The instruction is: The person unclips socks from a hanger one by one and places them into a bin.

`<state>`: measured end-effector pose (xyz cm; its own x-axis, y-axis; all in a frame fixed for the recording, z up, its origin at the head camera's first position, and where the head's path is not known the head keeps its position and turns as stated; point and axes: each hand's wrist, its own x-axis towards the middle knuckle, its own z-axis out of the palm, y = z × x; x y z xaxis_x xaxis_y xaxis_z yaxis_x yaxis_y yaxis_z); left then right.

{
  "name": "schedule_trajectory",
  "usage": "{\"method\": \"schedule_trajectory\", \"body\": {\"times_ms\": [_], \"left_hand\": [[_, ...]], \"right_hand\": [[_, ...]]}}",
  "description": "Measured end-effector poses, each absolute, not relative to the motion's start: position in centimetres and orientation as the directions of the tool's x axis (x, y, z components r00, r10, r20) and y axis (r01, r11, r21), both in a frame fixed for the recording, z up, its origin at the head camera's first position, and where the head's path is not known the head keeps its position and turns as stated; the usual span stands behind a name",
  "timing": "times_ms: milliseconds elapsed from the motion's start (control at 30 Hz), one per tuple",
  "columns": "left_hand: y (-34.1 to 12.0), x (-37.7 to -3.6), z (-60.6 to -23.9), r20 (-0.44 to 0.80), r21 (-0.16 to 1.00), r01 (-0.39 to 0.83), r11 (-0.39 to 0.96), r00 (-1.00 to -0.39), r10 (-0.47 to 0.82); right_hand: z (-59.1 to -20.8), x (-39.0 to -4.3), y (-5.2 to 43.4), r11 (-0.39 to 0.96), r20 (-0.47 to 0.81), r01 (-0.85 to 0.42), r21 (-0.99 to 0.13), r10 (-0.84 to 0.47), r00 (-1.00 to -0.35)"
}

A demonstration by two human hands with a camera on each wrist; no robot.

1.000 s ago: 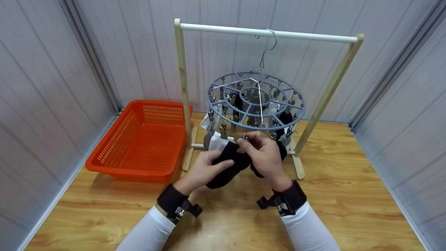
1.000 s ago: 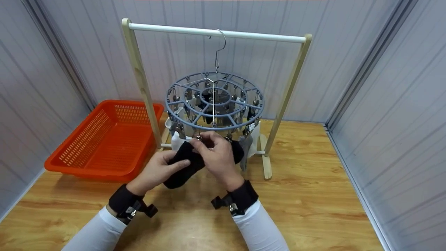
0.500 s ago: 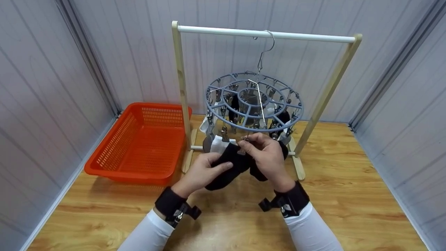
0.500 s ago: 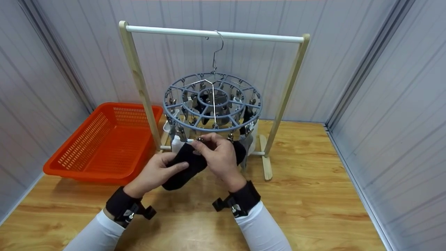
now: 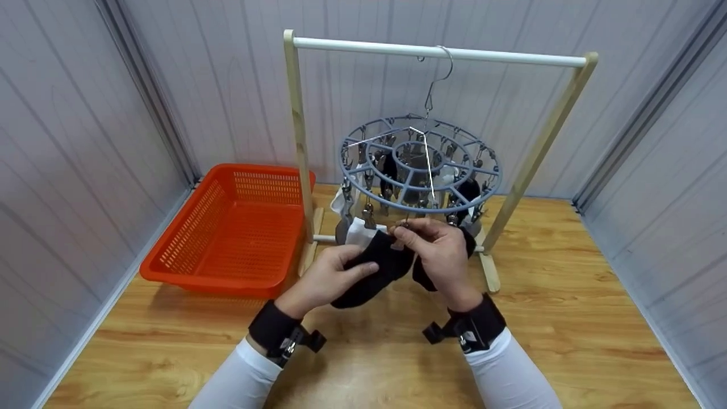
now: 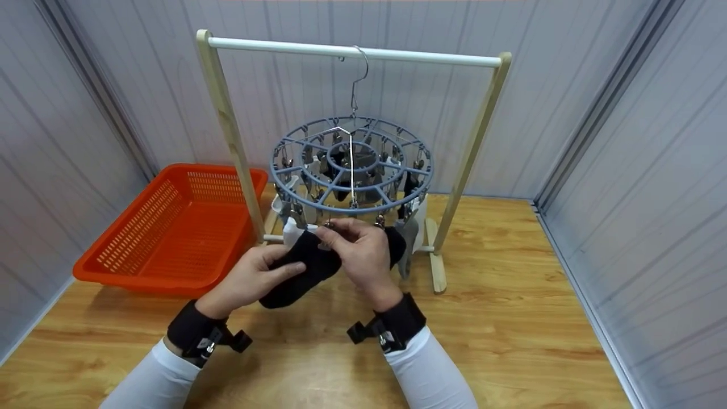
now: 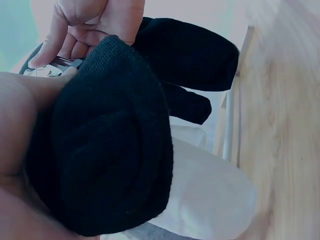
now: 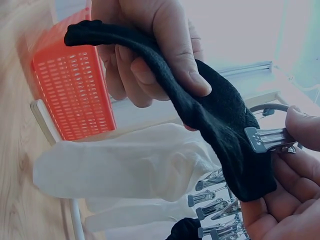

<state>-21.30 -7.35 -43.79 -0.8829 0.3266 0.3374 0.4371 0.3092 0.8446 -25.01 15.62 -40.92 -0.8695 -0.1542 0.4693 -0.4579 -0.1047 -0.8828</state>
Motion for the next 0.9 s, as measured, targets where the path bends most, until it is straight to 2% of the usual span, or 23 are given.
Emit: {"method": "schedule_trajectory", "body": {"times_ms": [700,900], "left_hand": [[-9.0,-21.2,-42.5,0.246,0.855,0.383,0.350,-0.893,0.376],[-10.3,-20.9,-41.8,0.234,0.832,0.388,0.397,-0.894,0.383]], "right_hand": [[-41.2,-25.0,15.8,-0.238,0.486,-0.447,-0.863,-0.145,-0.862],[-41.3,-24.9,15.6,-0.156,0.484,-0.463,-0.873,-0.151,-0.862]]}}
